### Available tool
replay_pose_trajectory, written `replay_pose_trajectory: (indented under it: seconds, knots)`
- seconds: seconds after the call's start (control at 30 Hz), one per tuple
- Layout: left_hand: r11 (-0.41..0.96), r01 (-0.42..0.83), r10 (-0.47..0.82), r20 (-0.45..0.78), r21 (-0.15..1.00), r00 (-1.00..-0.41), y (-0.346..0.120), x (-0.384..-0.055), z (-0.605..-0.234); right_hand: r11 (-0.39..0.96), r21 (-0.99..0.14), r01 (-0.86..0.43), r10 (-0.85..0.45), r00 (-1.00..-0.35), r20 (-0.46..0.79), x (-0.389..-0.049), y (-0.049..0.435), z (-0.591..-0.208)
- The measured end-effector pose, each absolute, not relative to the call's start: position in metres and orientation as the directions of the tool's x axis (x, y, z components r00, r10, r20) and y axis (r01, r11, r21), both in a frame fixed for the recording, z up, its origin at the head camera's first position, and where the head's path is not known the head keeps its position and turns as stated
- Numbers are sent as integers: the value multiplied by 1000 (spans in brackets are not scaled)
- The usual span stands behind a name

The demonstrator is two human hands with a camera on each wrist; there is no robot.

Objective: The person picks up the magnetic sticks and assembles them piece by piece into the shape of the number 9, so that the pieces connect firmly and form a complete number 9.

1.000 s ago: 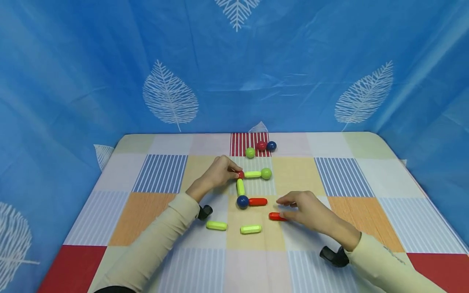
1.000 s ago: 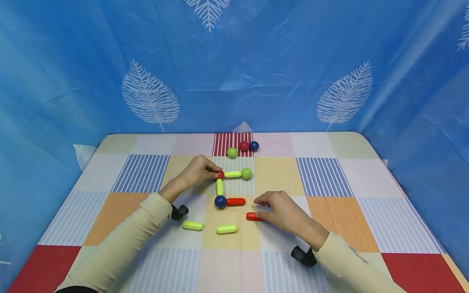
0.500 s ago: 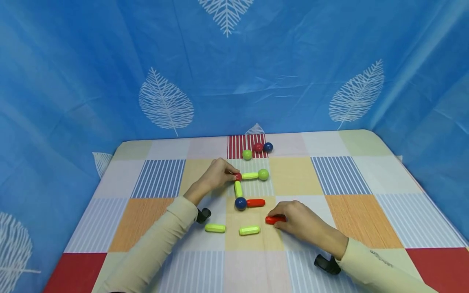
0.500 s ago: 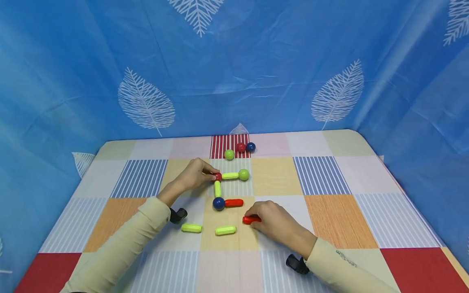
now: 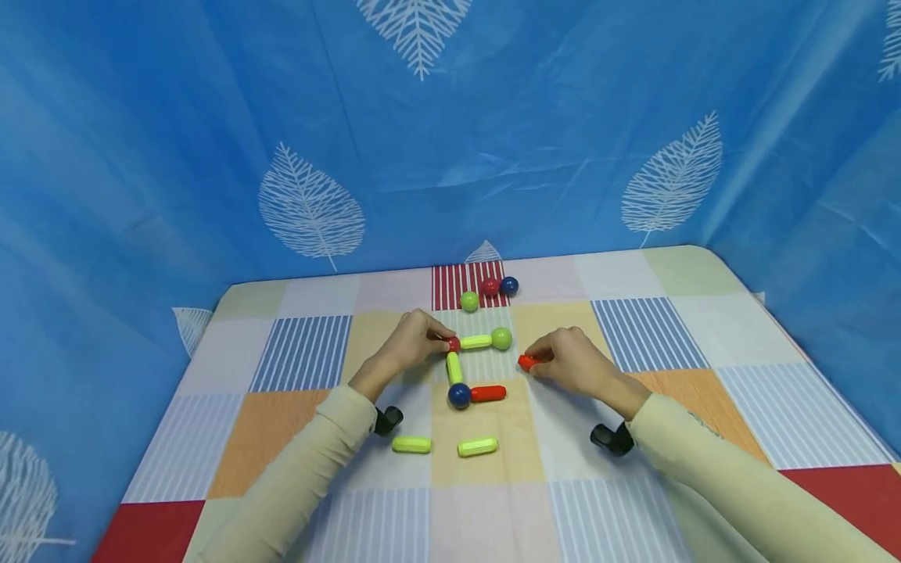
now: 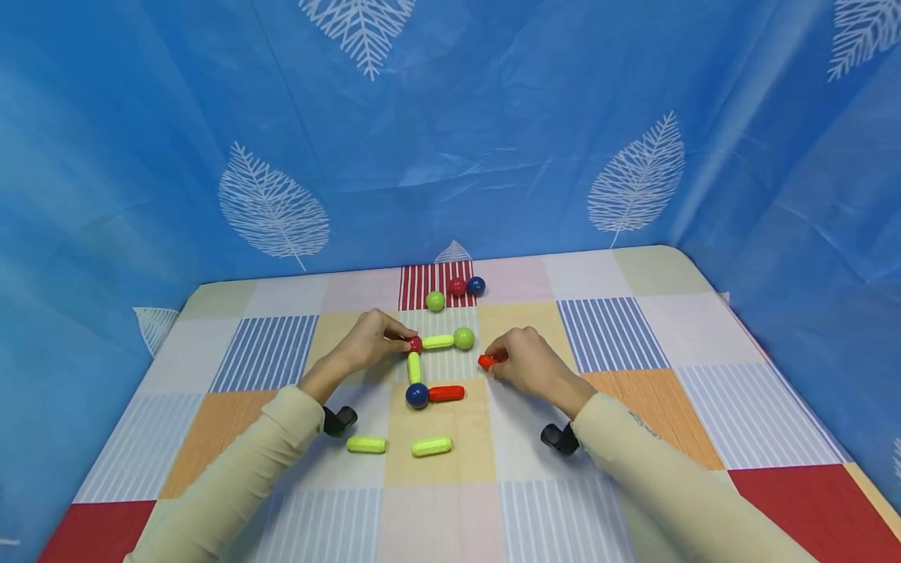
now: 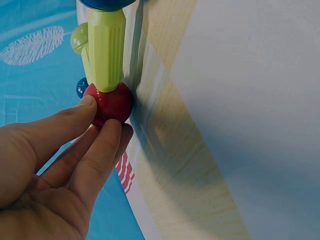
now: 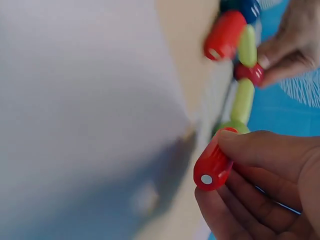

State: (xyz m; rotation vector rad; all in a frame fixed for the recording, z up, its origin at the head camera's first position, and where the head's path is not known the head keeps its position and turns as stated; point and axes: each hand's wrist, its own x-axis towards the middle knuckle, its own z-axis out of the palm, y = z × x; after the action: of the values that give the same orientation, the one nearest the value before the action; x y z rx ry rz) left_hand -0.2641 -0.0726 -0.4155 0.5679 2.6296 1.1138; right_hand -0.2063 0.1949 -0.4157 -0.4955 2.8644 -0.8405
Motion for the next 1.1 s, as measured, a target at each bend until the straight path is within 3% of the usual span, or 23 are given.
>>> replay_pose_trajectory:
  seconds: [0.3, 0.9, 1.1]
  knots:
    - [626, 250, 428, -58, 738, -902, -74, -263, -417, 829, -490, -269, -337, -940, -54, -236, 175, -403]
    - [624, 255, 428, -49, 739, -903, -75, -263, -416, 859, -466, -212, -275, -959, -71, -237, 168, -398]
    - [627, 260, 428, -46, 734, -903, -74, -263, -417, 833, -530, -160, -233, -970, -73, -233, 166, -404]
